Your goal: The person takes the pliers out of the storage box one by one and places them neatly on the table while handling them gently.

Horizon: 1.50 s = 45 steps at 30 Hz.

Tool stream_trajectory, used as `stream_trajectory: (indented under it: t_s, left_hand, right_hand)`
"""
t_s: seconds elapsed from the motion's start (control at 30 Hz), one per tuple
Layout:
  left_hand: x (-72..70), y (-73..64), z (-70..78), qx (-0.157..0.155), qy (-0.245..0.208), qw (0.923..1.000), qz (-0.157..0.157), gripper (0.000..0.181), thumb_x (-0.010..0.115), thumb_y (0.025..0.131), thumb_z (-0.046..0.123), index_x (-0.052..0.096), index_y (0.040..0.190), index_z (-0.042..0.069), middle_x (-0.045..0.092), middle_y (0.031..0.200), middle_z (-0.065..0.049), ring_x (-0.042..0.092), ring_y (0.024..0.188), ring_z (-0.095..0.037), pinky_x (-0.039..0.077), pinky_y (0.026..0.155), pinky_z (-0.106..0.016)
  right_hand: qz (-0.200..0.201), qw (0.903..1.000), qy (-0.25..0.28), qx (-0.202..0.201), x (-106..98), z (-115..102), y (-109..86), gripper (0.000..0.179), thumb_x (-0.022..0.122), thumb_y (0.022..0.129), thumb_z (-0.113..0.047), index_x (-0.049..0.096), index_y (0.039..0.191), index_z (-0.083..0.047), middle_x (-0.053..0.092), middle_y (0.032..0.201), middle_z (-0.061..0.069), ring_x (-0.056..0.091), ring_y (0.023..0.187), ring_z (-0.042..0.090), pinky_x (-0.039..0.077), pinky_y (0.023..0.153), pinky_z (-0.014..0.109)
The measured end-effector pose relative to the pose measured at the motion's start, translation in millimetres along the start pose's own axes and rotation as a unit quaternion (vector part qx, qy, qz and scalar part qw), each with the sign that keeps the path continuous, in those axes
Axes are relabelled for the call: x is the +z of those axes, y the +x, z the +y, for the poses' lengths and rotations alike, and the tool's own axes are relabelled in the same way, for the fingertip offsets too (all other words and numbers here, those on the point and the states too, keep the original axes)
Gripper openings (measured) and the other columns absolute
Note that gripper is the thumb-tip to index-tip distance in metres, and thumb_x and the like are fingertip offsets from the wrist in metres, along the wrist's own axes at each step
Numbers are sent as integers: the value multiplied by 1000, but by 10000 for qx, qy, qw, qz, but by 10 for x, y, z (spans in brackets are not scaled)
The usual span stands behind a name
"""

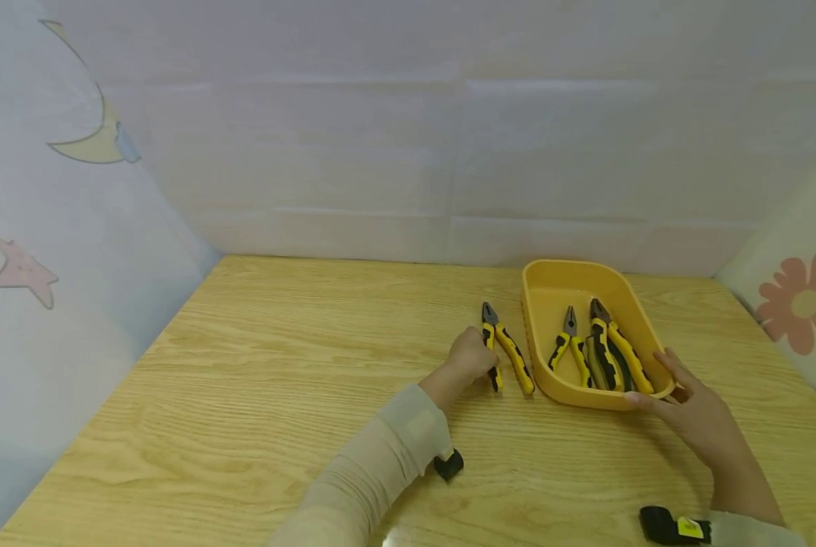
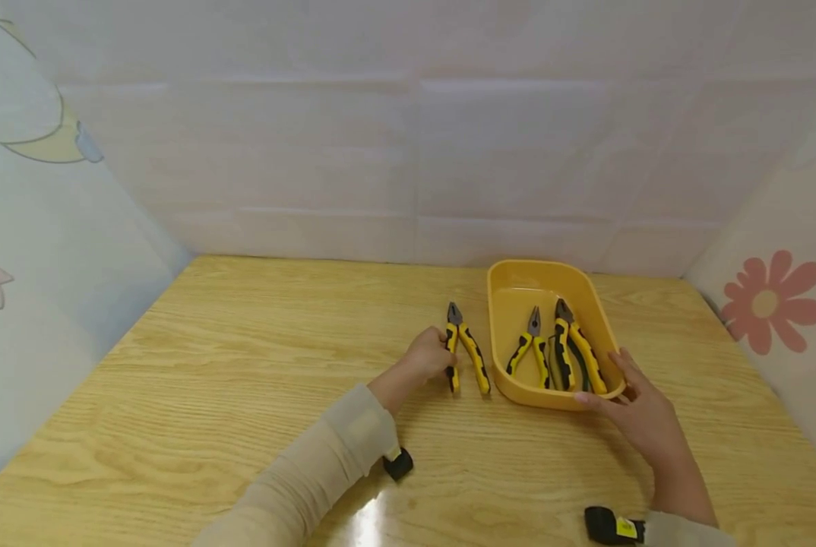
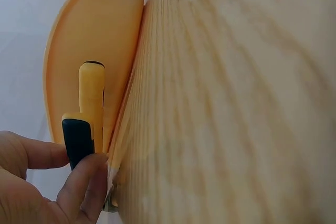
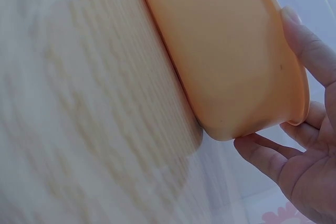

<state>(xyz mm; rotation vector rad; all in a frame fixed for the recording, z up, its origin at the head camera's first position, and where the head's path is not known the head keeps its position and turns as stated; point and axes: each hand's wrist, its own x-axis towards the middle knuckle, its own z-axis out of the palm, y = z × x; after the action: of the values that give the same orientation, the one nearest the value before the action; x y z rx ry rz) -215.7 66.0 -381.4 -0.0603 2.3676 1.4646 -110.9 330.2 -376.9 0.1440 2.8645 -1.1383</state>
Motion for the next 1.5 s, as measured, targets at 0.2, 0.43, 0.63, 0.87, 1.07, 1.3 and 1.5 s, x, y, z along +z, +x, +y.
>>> stream_trajectory:
  t_s: [0.2, 0.43, 0.63, 0.87, 1.07, 1.3, 1.5]
  left_hand:
    - [1, -4, 10, 18, 167, 9999, -22, 29, 64, 74, -3, 45, 95, -1, 48, 83, -12, 51, 55, -18, 47, 48, -25]
    - [13, 17, 0, 2, 399, 9992, -7, 34, 65, 74, 0, 45, 101, -2, 49, 83, -11, 50, 56, -17, 45, 48, -25]
    - [24, 26, 1, -14, 893, 9960, -1, 44, 66, 74, 5, 43, 112, -2, 52, 90, -11, 49, 61, -16, 43, 50, -23]
    - [17, 15, 43, 48, 1435, 9896, -51, 49, 62, 77, 6, 39, 119, -2, 52, 96, -12, 48, 61, -16, 41, 47, -23]
    - [61, 58, 33, 185, 1888, 9818, 11, 57, 65, 76, 12, 37, 123, 0, 53, 98, -12, 48, 63, -14, 41, 49, -20]
    - [86, 56, 48, 329, 2312, 9723, 38, 50, 65, 76, 14, 42, 119, 0, 53, 93, -11, 47, 63, -15, 41, 47, -20]
    - [101, 35, 60, 531, 2695, 9615, 89, 30, 62, 77, 12, 52, 103, 0, 48, 83, -9, 45, 60, -14, 40, 43, -19]
  right_hand:
    - [1, 9999, 116, -26, -3, 3, -6, 82, 54, 83, -40, -4, 137, -22, -16, 134, -18, 21, 113, 53, 29, 76, 63]
    - [4, 10000, 70, 22, 0, 1, -2, 83, 54, 82, -41, -4, 137, -21, -16, 138, -6, 21, 112, 53, 29, 76, 63]
    - [17, 10000, 95, 3, 4, 11, -8, 83, 54, 82, -41, -5, 137, -21, -15, 139, -3, 20, 113, 53, 29, 76, 64]
    - [19, 9999, 129, -35, -1, 2, -15, 82, 54, 83, -40, -4, 138, -21, -16, 138, -9, 20, 113, 53, 29, 76, 64]
    - [38, 10000, 16, 23, -7, -5, -12, 83, 54, 82, -42, -3, 138, -21, -15, 139, -3, 21, 113, 53, 29, 74, 64]
    - [28, 9999, 105, -13, -11, 3, -16, 82, 54, 83, -40, -3, 138, -23, -15, 138, -8, 21, 113, 53, 29, 74, 64]
    - [104, 9998, 180, 26, 6, 6, -11, 83, 55, 82, -41, -2, 138, -21, -15, 138, -11, 19, 115, 52, 28, 76, 64]
